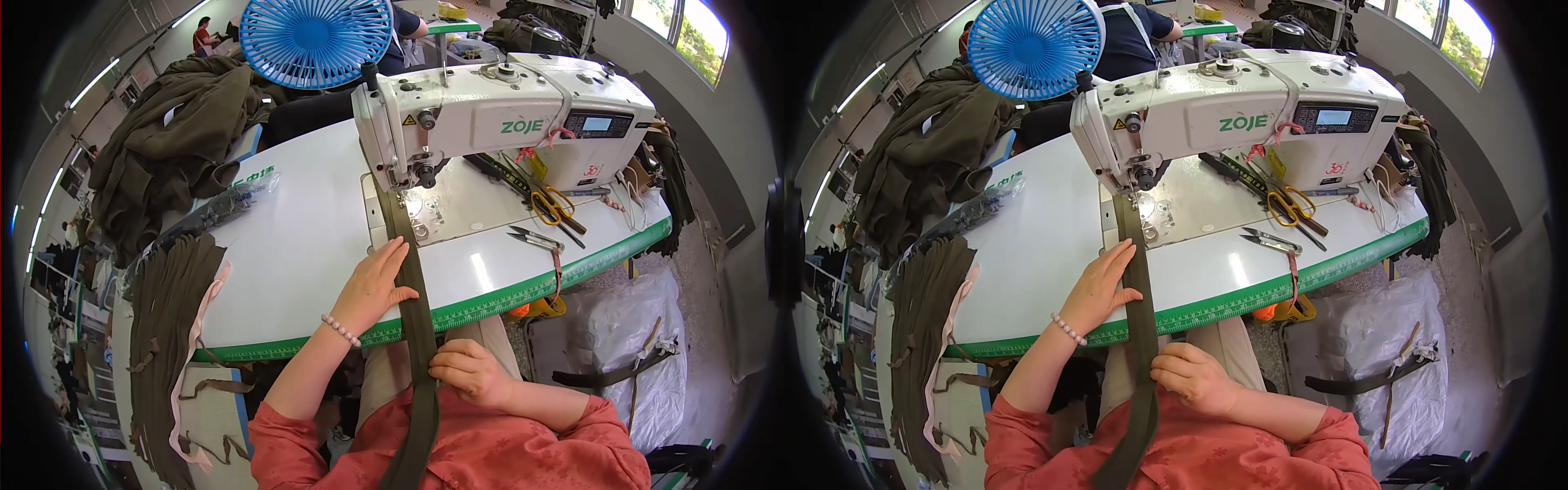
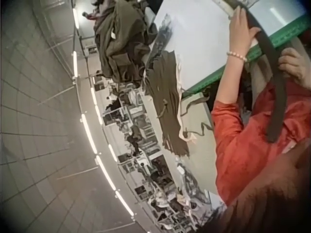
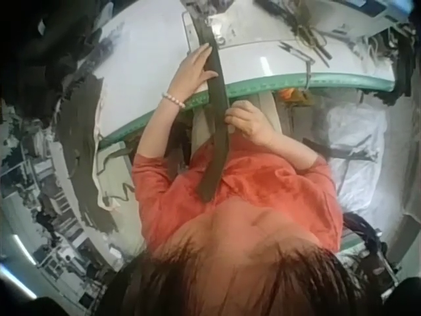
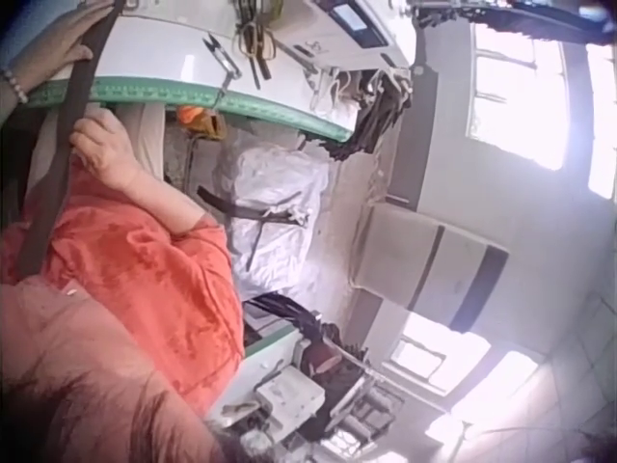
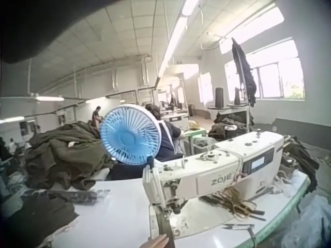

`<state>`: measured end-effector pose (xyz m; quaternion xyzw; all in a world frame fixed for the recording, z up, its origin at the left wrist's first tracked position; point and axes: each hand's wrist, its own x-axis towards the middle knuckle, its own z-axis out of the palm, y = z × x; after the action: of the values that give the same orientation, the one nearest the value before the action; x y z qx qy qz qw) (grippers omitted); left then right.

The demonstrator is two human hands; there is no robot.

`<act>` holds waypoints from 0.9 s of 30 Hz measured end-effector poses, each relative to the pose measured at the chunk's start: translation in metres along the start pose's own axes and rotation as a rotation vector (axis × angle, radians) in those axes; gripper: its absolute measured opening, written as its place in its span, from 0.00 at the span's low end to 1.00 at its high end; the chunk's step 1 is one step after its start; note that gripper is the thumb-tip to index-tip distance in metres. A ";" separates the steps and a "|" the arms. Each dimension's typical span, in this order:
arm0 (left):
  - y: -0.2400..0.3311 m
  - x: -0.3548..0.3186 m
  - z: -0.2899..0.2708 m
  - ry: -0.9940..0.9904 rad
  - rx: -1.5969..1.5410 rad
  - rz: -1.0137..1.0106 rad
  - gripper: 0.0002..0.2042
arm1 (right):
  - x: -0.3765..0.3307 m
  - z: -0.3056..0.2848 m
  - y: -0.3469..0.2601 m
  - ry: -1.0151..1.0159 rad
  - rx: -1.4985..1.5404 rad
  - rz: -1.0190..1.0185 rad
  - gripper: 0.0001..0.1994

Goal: Sewing fabric straps using an industrial sewing machine.

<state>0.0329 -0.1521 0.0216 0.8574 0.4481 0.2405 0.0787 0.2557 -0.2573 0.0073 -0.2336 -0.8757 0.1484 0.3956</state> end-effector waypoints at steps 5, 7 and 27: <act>-0.012 0.007 0.003 -0.041 0.041 0.020 0.32 | 0.001 0.008 0.017 -0.063 0.080 0.014 0.17; -0.016 0.010 0.005 -0.033 0.064 0.037 0.33 | 0.002 0.010 0.021 -0.101 0.127 0.028 0.17; -0.055 0.032 0.009 -0.034 0.092 0.059 0.31 | 0.029 0.022 0.053 -0.106 0.229 0.136 0.16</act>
<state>0.0123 -0.0938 0.0055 0.8769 0.4320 0.2071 0.0400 0.2369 -0.1990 -0.0121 -0.2375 -0.8550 0.2857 0.3619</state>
